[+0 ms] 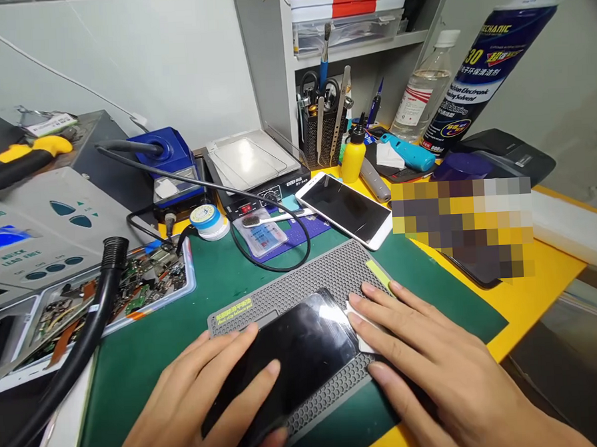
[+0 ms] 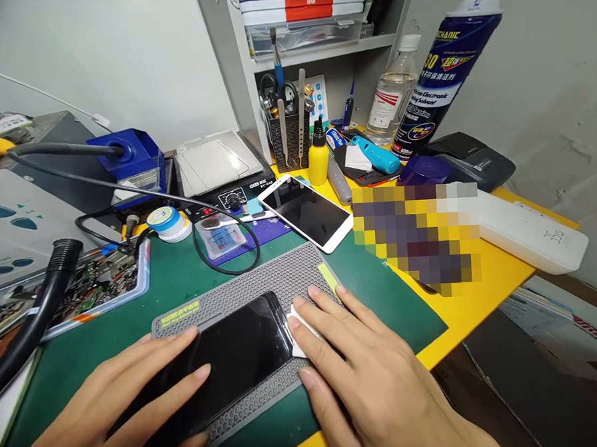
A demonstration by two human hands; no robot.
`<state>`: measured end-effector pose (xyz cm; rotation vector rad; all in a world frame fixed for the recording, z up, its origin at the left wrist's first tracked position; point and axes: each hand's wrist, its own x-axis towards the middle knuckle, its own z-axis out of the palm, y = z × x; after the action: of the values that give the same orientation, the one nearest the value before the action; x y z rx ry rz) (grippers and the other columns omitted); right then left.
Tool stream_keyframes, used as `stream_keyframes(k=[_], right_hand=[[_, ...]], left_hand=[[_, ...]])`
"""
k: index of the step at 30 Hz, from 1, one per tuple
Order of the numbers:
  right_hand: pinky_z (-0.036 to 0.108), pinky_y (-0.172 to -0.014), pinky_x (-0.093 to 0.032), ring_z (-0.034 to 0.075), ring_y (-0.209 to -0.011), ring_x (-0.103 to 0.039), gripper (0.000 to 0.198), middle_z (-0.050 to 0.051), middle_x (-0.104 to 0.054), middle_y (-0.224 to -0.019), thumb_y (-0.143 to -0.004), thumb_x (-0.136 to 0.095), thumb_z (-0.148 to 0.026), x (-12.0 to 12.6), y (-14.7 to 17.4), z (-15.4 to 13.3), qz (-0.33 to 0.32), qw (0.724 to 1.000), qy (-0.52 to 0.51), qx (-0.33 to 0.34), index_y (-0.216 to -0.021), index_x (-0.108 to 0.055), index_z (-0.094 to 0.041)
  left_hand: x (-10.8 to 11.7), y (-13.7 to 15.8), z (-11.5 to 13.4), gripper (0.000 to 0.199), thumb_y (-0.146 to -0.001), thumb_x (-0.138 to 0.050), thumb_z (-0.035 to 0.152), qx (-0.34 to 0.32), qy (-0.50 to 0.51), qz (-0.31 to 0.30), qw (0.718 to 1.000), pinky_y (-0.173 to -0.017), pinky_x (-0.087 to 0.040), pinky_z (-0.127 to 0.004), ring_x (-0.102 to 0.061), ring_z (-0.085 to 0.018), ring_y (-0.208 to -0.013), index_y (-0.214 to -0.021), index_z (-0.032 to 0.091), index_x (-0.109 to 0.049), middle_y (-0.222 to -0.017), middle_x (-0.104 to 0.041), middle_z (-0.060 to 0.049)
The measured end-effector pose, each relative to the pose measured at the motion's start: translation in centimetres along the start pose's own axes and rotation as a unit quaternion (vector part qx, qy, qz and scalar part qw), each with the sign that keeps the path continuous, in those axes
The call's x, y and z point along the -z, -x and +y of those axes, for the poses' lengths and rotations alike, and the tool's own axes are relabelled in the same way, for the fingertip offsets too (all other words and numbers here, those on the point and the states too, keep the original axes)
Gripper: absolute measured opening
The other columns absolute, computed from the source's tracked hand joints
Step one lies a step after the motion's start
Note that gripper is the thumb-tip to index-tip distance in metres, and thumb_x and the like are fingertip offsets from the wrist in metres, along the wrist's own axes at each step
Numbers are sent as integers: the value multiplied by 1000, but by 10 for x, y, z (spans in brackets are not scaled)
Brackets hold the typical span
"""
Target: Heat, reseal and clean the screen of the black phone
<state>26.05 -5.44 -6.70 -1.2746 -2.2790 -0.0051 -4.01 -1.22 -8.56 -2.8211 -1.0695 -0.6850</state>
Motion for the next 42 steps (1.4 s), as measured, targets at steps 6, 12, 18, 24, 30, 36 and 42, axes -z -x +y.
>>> stream_keyframes(k=[6, 12, 18, 24, 30, 36, 42], right_hand=[[52, -122, -35, 29, -145, -42, 51, 18, -58, -145, -88, -60, -9, -3, 5, 2, -10, 1000, 3, 10, -139, -56, -6], [52, -121, -37, 30, -144, -44, 47, 18, -60, -143, -89, -60, -10, -4, 6, 3, 12, 999, 13, 27, -136, -60, -5], [46, -119, -41, 29, -136, -54, 38, 15, -67, -135, -88, -59, -11, -5, 2, 3, 44, 998, 23, 28, -124, -69, -10], [43, -119, -40, 28, -133, -57, 38, 14, -68, -133, -88, -57, -11, -7, 0, 5, 55, 998, 34, 27, -124, -70, -9], [43, -119, -39, 28, -134, -57, 36, 14, -69, -132, -88, -58, -12, -6, 0, 5, 54, 997, 34, 30, -122, -70, -8], [44, -119, -40, 28, -134, -57, 39, 14, -69, -133, -88, -57, -12, -7, 1, 5, 53, 997, 38, 29, -125, -69, -9], [44, -120, -38, 27, -135, -56, 39, 16, -68, -134, -88, -58, -11, -4, 0, 2, 48, 998, 34, 36, -125, -67, -7]], left_hand=[[15, -41, 23, 37, -88, -63, 27, -22, -15, -50, 998, -106, -49, -62, -62, -31, -121, -124, 27, -67, -132, -68, -12], [16, -49, 35, 40, -90, -62, 26, -7, -2, -78, 997, -109, -50, -52, -57, -32, -128, -130, 27, -67, -141, -61, -13], [12, -50, 31, 42, -86, -67, 22, -17, 14, -50, 999, -108, -50, -55, -60, -33, -124, -127, 26, -68, -135, -64, -16], [6, -51, 28, 40, -83, -69, 24, -53, -19, -29, 998, -105, -52, -57, -64, -32, -117, -123, 24, -69, -129, -67, -17], [5, -48, 28, 37, -83, -67, 25, -68, -53, -36, 996, -102, -53, -57, -67, -31, -111, -120, 25, -71, -124, -70, -16], [11, -63, 38, 42, -84, -61, 30, -31, -52, -54, 997, -99, -55, -58, -67, -32, -103, -124, 21, -70, -117, -71, -17], [12, -78, 47, 61, -73, -60, 31, 22, -34, -112, 993, -103, -49, -64, -65, -30, -93, -132, 15, -65, -97, -68, -11]])
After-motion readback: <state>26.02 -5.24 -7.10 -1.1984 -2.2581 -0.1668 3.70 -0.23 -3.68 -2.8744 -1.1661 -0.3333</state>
